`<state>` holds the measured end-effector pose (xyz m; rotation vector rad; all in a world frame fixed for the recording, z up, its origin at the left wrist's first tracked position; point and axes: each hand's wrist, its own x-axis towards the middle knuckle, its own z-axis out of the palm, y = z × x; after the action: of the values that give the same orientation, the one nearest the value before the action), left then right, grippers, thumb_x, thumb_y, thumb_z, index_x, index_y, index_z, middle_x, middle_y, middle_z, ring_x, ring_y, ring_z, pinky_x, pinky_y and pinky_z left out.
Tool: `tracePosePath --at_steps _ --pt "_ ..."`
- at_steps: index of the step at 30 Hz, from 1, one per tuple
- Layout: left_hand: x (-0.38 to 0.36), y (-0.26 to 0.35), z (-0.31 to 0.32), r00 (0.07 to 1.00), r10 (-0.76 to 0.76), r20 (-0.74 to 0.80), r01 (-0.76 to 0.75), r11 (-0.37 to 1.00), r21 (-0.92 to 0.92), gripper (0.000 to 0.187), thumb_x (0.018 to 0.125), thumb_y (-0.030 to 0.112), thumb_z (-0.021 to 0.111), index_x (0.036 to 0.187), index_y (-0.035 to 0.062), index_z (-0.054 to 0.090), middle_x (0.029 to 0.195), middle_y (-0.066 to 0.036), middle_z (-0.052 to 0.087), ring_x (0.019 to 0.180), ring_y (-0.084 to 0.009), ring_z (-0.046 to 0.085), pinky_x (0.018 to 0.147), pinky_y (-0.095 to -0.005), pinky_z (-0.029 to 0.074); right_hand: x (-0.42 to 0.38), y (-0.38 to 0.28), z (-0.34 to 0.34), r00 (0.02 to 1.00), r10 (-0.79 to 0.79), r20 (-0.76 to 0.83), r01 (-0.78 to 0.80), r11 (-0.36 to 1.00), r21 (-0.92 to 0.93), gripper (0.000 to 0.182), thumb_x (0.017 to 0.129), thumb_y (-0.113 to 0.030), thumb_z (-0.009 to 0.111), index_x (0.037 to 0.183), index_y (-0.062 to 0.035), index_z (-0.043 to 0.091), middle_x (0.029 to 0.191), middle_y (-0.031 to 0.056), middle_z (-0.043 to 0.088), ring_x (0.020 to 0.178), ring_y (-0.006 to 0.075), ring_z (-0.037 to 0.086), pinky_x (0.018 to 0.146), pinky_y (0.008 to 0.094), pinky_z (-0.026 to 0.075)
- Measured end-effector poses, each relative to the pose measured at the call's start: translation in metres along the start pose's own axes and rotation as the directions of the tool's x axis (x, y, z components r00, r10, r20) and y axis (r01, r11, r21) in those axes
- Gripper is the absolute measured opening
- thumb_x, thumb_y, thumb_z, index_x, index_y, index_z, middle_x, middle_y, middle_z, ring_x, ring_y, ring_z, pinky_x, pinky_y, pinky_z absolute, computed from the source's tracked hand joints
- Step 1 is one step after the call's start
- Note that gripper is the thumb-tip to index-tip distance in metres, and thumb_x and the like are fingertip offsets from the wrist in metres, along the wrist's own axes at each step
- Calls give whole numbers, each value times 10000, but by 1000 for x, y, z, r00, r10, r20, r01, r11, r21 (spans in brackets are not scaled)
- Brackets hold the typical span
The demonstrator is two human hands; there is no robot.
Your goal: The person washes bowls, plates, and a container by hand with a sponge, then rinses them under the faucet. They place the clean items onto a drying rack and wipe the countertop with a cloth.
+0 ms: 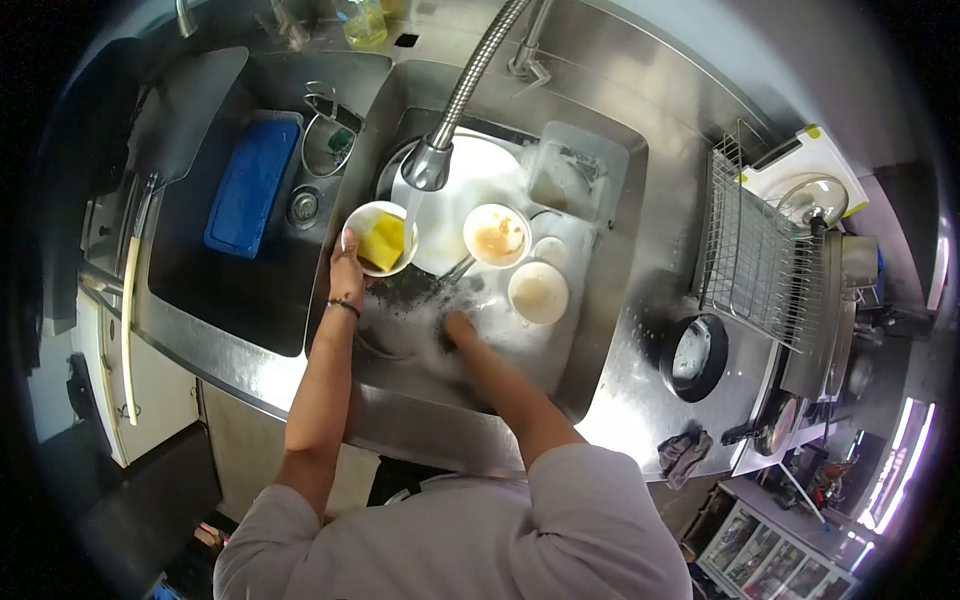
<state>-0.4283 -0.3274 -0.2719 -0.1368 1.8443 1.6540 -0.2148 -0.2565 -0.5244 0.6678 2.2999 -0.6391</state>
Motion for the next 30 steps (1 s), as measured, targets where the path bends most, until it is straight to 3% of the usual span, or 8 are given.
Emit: tracePosePath --at_steps 5,18,30 --pt "-4 9 4 998 -44 46 49 992 -115 481 906 445 384 1204 73 448 1030 -131 572 763 -212 627 505 -276 533 5 -19 -51 999 33 -21 -34 998 -48 226 736 -188 525 816 -10 639 868 190 623 815 338 601 729 423 467" --pt "-14 16 6 995 -64 80 81 968 -236 475 912 415 385 1222 57 412 1077 -142 555 851 -243 625 563 -329 562 7 -12 -24 999 46 -13 -47 998 -42 232 747 -188 516 845 -12 633 883 186 622 833 334 598 744 430 459" --pt "-16 17 7 991 -102 90 116 980 -161 487 905 450 375 1208 72 426 1060 -138 562 816 -244 633 539 -319 554 2 16 -7 996 85 2 -84 995 -47 239 757 -187 509 871 -14 628 897 182 621 850 330 595 757 437 451"
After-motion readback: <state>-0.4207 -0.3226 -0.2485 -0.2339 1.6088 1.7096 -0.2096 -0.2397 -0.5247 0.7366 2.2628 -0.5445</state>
